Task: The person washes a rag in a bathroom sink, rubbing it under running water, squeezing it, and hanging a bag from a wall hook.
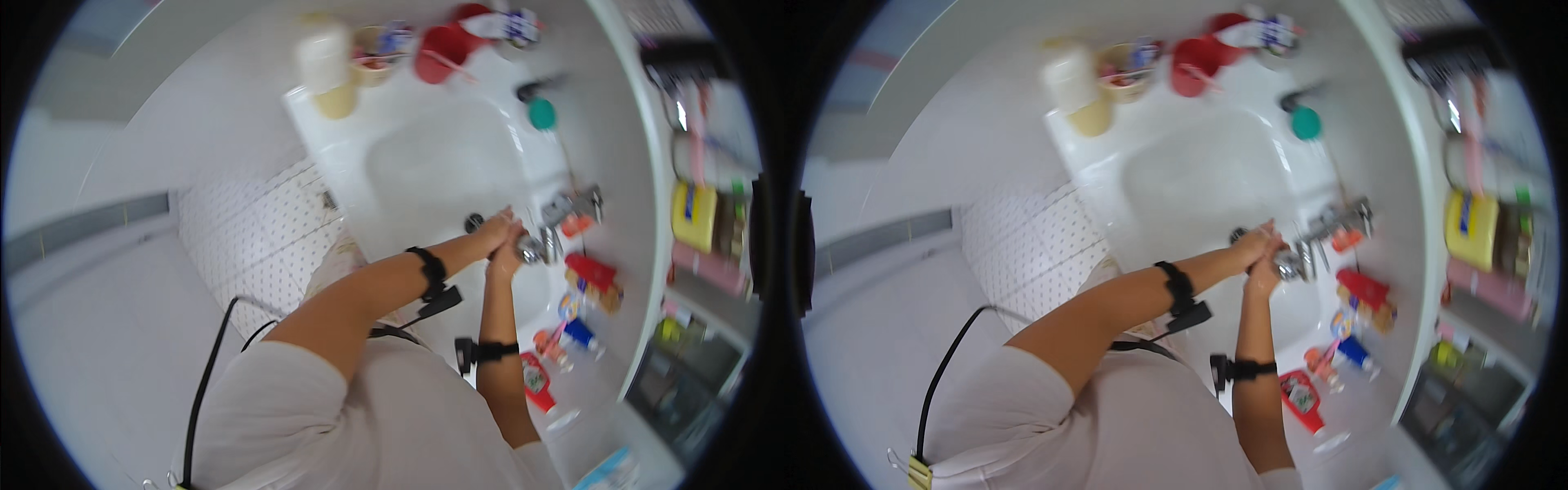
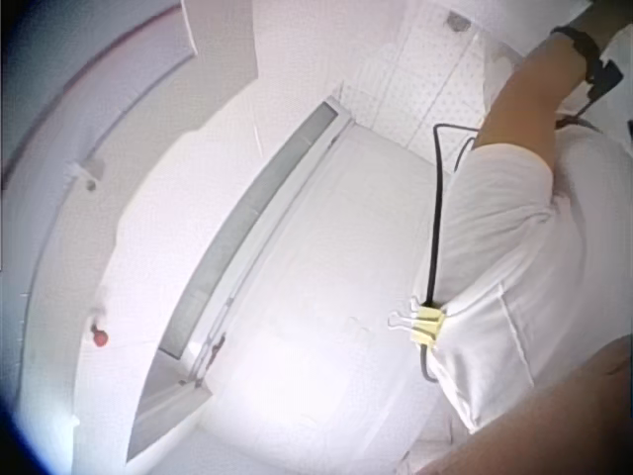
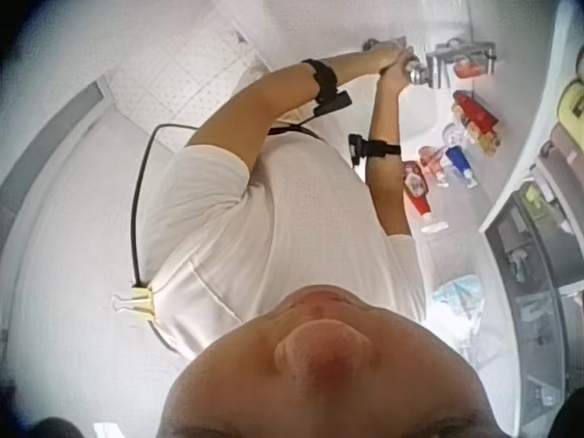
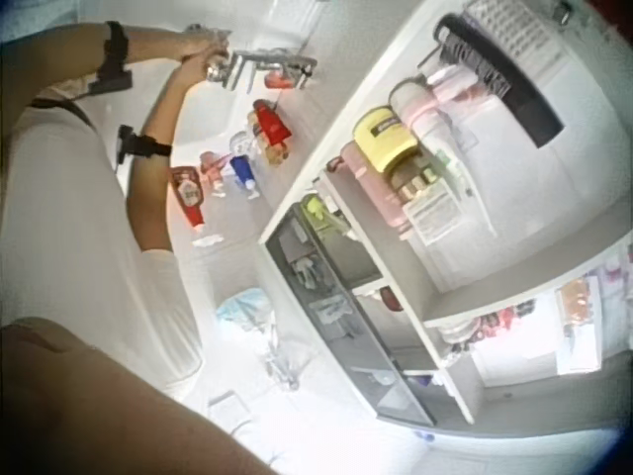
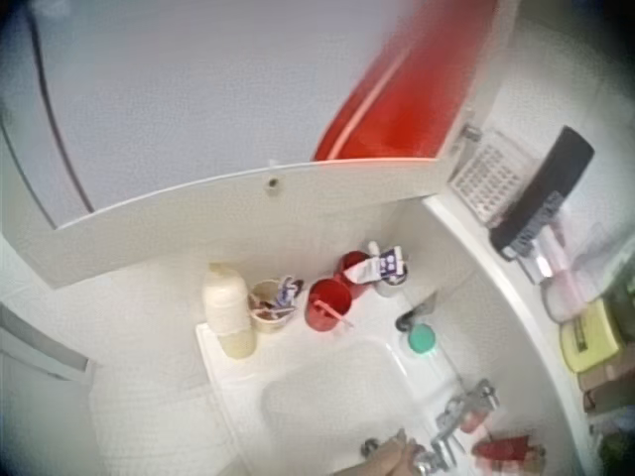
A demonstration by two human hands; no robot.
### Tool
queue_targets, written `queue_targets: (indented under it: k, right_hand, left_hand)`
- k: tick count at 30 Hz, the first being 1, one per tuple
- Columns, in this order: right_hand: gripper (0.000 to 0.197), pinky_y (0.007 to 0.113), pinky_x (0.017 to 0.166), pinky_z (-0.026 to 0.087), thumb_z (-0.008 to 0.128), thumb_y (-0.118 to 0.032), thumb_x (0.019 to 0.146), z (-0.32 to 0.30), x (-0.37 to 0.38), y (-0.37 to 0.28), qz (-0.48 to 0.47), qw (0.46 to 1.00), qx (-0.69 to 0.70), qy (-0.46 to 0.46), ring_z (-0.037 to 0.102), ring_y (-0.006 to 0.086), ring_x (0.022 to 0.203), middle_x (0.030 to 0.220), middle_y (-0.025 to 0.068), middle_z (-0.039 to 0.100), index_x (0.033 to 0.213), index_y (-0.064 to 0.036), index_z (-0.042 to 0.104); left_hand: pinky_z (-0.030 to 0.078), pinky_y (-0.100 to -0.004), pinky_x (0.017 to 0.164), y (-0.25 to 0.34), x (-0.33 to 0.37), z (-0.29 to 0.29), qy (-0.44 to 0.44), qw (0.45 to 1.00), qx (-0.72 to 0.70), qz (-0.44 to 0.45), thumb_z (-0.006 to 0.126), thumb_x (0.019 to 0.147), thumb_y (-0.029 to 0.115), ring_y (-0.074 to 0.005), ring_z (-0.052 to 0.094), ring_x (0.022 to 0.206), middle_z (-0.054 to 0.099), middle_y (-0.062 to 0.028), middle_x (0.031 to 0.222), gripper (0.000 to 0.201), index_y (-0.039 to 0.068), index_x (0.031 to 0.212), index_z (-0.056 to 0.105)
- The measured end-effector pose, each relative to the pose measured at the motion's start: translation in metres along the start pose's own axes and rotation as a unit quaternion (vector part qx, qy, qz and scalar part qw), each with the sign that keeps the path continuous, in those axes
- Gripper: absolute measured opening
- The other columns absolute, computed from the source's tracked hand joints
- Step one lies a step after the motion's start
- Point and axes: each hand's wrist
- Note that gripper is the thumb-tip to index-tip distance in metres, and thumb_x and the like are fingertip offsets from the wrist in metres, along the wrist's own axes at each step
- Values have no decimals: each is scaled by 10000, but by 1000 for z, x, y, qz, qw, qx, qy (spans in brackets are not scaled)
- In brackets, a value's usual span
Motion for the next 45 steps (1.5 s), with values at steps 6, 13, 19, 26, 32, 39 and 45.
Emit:
queue_targets:
  k: [6,13,19,26,32,39,45]
  right_hand:
    - [271,302,663,452,561,-156,763,-39,29,41,-122,991,-26,41,544,175,746,849,90,552,986,-27,477]
    - [275,330,608,435,591,-259,767,-12,13,-18,-243,954,-157,77,562,213,670,751,130,578,874,-17,514]
    - [165,300,573,417,604,-170,745,10,-13,-38,-187,962,-108,165,539,179,660,707,89,557,818,-65,499]
    - [216,409,635,416,553,-276,770,-23,32,-48,96,968,-191,132,537,342,760,811,149,563,842,-81,495]
    - [245,387,635,435,590,-266,678,11,-4,-16,-142,956,-224,125,558,328,745,793,146,572,831,-80,544]
    - [244,353,550,408,565,-286,774,-7,15,-31,13,982,-175,77,529,275,568,642,134,557,701,-54,568]
    - [251,245,552,392,608,-260,770,-59,21,-26,209,864,456,-45,492,107,610,726,48,557,783,-15,559]
  left_hand:
    - [389,-289,832,-2,-30,35,-37,976,209,43,422,861,264,-182,508,926,530,-99,1023,321,49,1091,482]
    - [427,-277,769,5,-35,28,-34,969,245,-26,427,866,364,-137,510,912,501,-41,1062,406,93,1168,420]
    - [427,-310,813,6,-14,-3,-48,946,298,119,484,845,328,-158,506,964,486,-45,1128,428,59,1171,417]
    - [375,-338,891,-1,-12,-18,-74,911,404,20,400,879,325,-184,469,1022,481,-56,1111,362,94,1158,420]
    - [379,-339,885,28,-16,9,-49,974,212,-61,447,861,263,-175,457,1053,486,-64,1130,391,59,1192,403]
    - [388,-275,720,46,-46,11,-59,830,555,-9,472,823,223,-95,464,848,501,-22,949,311,63,1090,450]
    - [333,-249,470,81,-39,-10,-80,538,836,68,602,703,86,-77,407,527,516,1,616,172,13,857,578]
Point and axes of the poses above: each hand's wrist, its own x-axis towards the middle knuckle, its own z-axis out of the palm, y = z × x
